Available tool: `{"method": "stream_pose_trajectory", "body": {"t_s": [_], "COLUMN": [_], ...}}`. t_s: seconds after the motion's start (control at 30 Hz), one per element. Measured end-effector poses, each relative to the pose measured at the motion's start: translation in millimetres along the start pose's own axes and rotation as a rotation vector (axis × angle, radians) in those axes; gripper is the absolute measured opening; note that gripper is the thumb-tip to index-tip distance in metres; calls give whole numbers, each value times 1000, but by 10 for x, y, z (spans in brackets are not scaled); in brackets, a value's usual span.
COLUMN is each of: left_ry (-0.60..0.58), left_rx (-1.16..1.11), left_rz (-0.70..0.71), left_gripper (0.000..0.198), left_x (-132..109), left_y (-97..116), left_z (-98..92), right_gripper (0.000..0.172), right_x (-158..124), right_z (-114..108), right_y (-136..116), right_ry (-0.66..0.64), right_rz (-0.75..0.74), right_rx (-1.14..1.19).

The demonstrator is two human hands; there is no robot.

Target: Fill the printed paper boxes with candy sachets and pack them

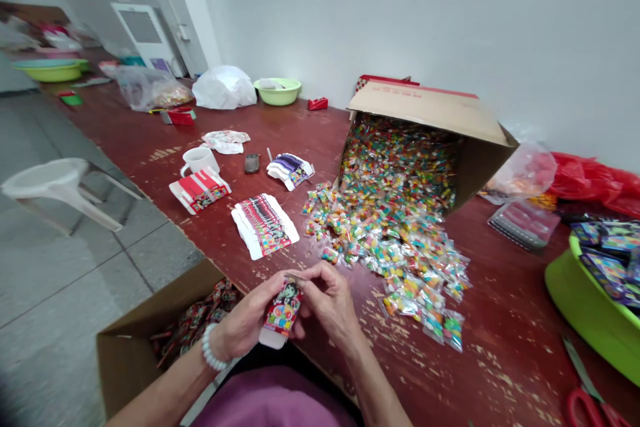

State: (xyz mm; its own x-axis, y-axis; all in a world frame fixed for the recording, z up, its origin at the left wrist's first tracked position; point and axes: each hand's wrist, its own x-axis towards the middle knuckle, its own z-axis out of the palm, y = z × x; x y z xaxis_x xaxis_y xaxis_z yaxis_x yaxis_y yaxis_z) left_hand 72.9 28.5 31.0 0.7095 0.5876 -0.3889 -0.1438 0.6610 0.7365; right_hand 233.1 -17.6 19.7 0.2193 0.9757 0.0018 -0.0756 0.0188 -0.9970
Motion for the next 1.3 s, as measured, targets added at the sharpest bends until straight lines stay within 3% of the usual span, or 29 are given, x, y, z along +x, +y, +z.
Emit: {"method": "stream_pose_trajectory", "body": {"t_s": [0.07,0.23,0.4,0.57,0.73,0.9,1.0,1.1,1.3], "left_ry": [16,78,69,49,66,93,82,133,277], "left_rx": [-5,62,186,331,299,259,175,124,136], "left_rz": [-57,-29,-7,61,73,96,60,96,207], "left_gripper": [55,60,75,75,69,55,45,39,47], "left_x": [19,84,112,96,94,126,154,177,195], "left_y": [-20,-71,-120,-104,-99,-146,-126,-52,30], "left_z": [26,52,13,-27,-24,-7,-45,-115,-311], "right_gripper": [25,25,24,26,21,14,20,22,29], "right_x": [-22,3,69,63,-50,-71,87,316,508], "right_z": [2,1,10,13,20,52,-78,-288,-403], "right_y": [-22,-88,-111,-129,-124,46,197,334,511], "right_ry": [-41,-87,-110,-86,-140,-33,-1,140,198], "right_rz": [-17,-8,63,98,-119,-323,-295,-256,-178], "right_rx": [-88,-187,-104,-9,-168,-458,-621,-758,-843]}}
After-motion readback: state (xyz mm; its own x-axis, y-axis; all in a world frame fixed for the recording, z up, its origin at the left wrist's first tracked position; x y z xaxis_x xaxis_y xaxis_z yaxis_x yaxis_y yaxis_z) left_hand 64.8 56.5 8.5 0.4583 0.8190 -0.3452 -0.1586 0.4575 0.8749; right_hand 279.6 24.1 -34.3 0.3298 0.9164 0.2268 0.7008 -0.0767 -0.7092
